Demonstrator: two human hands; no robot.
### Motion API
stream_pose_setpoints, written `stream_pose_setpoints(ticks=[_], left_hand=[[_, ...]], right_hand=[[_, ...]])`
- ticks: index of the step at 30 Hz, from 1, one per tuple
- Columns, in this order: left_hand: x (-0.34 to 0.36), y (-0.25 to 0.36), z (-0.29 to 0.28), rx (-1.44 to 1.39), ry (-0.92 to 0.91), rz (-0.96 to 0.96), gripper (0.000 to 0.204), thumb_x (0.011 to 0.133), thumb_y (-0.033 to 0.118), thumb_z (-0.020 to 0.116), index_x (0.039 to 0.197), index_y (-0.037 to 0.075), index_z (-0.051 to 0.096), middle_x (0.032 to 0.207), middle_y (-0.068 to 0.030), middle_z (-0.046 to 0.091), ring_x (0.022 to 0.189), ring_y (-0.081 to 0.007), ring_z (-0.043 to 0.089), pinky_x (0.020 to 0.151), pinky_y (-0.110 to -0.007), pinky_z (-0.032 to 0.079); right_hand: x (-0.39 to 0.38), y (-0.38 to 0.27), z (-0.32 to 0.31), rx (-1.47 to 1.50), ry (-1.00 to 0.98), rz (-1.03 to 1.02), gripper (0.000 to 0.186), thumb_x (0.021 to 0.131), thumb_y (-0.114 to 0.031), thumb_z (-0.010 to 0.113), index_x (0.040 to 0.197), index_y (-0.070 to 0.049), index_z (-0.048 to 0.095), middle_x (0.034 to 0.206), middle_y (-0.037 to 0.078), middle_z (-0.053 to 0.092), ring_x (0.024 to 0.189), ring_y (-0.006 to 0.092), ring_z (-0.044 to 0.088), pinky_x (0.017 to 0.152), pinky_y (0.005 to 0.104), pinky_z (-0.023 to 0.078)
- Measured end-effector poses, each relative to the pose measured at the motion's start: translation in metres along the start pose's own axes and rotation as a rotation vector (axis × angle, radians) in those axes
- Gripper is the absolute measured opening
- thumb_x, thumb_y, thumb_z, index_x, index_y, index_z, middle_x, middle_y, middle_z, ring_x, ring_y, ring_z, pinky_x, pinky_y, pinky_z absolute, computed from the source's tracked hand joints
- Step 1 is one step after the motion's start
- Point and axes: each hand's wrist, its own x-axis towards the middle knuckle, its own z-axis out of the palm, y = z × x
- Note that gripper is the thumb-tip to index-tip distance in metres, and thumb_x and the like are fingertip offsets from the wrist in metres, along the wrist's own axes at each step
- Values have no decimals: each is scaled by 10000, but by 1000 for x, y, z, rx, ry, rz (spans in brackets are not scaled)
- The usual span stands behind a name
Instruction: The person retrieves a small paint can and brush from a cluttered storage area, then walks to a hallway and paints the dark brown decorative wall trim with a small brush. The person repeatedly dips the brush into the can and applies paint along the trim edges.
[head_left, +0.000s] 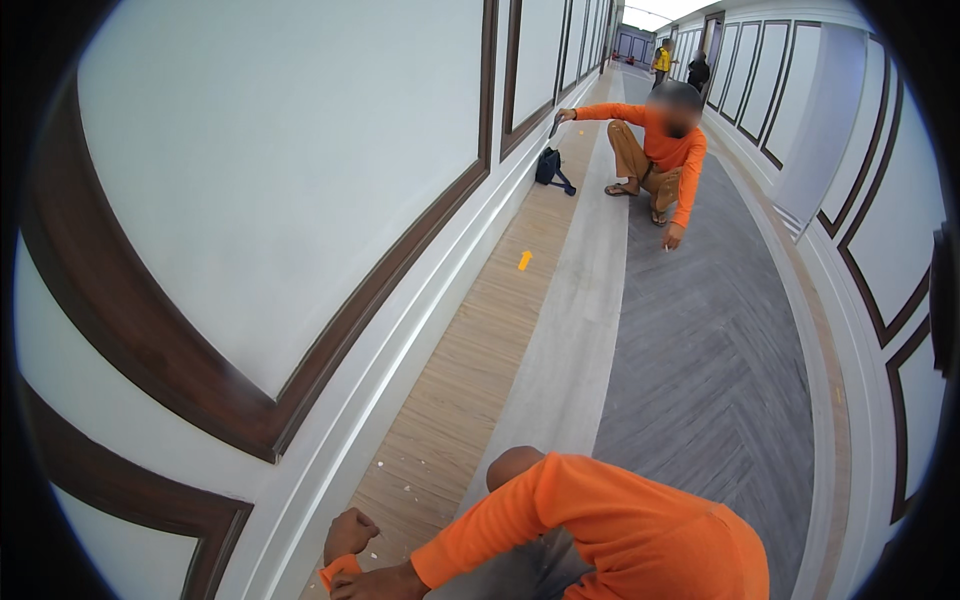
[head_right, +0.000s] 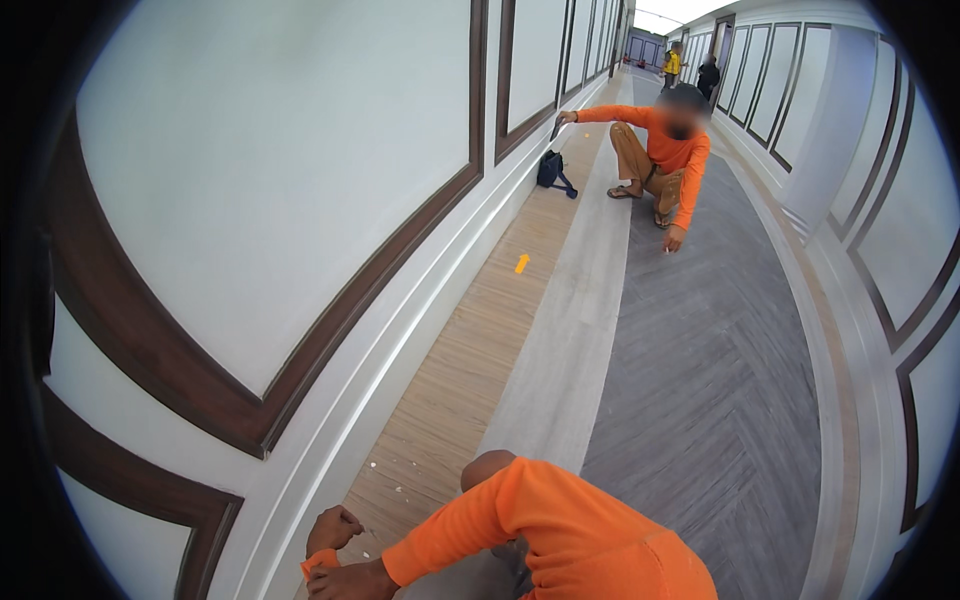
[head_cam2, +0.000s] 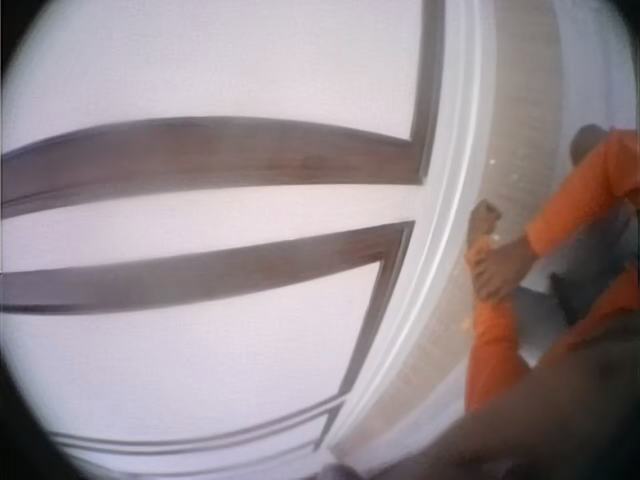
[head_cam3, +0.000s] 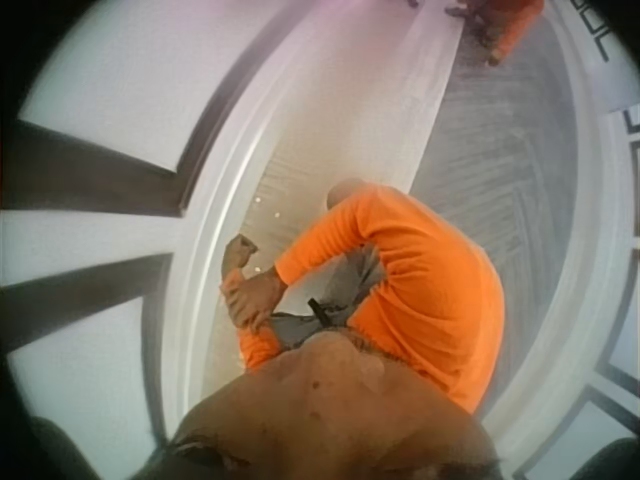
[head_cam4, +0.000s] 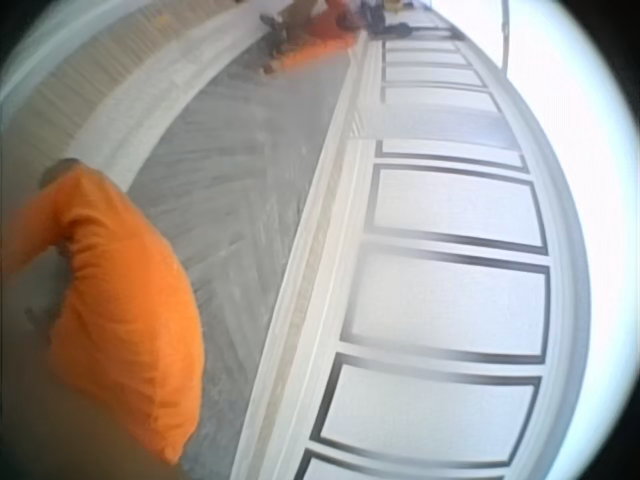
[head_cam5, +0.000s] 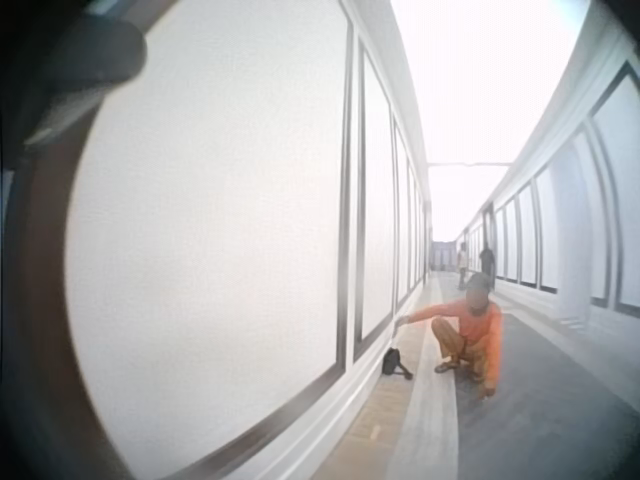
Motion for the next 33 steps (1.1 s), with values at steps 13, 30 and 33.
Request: stream_pose_setpoints(ticks=[13, 30, 33], left_hand=[[12, -16, 9, -15, -17, 15, 283, 712, 236, 822, 865, 31, 703, 877, -154, 732, 860, -316, 703, 793, -405, 546], [16, -19, 13, 27, 2, 54, 231, 719, 148, 793, 867, 19, 671, 789, -93, 723, 699, -190, 684, 668, -334, 542], [16, -16, 13, 32, -11, 40, 236, 721, 159, 788, 875, 22, 671, 805, -96, 722, 704, -186, 682, 669, -333, 540]], right_hand=[[3, 0, -9, 15, -114, 38, 513, 873, -550, 684, 1133, -116, 600, 1093, 95, 624, 1068, 295, 578, 930, 458, 430], [1, 9, -12, -19, -207, 2, 625, 839, -553, 702, 1262, -125, 533, 1206, 104, 584, 1144, 307, 541, 980, 508, 381], [0, 9, -15, -23, -212, -13, 648, 834, -554, 705, 1285, -127, 521, 1226, 106, 577, 1157, 309, 534, 989, 516, 372]])
